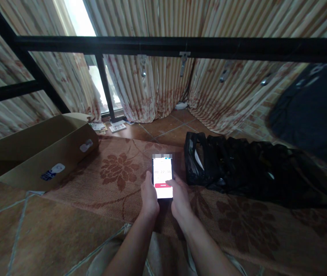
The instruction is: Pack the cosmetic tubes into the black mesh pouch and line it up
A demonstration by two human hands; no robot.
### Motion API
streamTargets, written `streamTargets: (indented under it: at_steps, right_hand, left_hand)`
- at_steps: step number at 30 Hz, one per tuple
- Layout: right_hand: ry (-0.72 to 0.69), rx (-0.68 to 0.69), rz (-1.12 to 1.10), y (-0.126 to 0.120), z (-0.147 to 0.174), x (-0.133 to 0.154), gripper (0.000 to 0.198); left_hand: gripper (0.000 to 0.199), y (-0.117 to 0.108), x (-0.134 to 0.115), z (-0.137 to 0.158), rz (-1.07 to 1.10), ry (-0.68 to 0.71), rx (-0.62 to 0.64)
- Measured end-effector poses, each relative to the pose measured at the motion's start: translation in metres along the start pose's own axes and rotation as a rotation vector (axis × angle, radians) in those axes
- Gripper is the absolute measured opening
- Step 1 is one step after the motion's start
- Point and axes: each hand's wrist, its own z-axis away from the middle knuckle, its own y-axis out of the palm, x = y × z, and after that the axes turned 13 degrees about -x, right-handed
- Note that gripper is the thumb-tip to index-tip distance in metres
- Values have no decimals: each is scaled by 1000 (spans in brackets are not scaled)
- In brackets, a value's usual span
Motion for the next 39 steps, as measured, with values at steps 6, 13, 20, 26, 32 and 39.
streamTargets:
  at_steps: [6, 13, 20, 26, 32, 39]
  right_hand:
    - [4, -5, 1, 1, 1, 2, 40]
    - [22, -4, -4, 0, 1, 1, 45]
    - [14, -2, 11, -1, 0, 0, 39]
    - [31, -10, 12, -1, -1, -1, 40]
    - [23, -8, 13, 0, 0, 1, 35]
    - [25, 0, 0, 0, -1, 0, 37]
  left_hand:
    - [37, 0, 0, 0, 6, 11, 2]
    - [38, -1, 3, -2, 12, 20, 20]
    - [38, -1, 10, -9, 37, 21, 53]
    - [35, 1, 5, -3, 22, 14, 20]
    - [37, 0, 1, 1, 10, 10, 17]
    - [41, -1, 9, -8, 6, 39, 32]
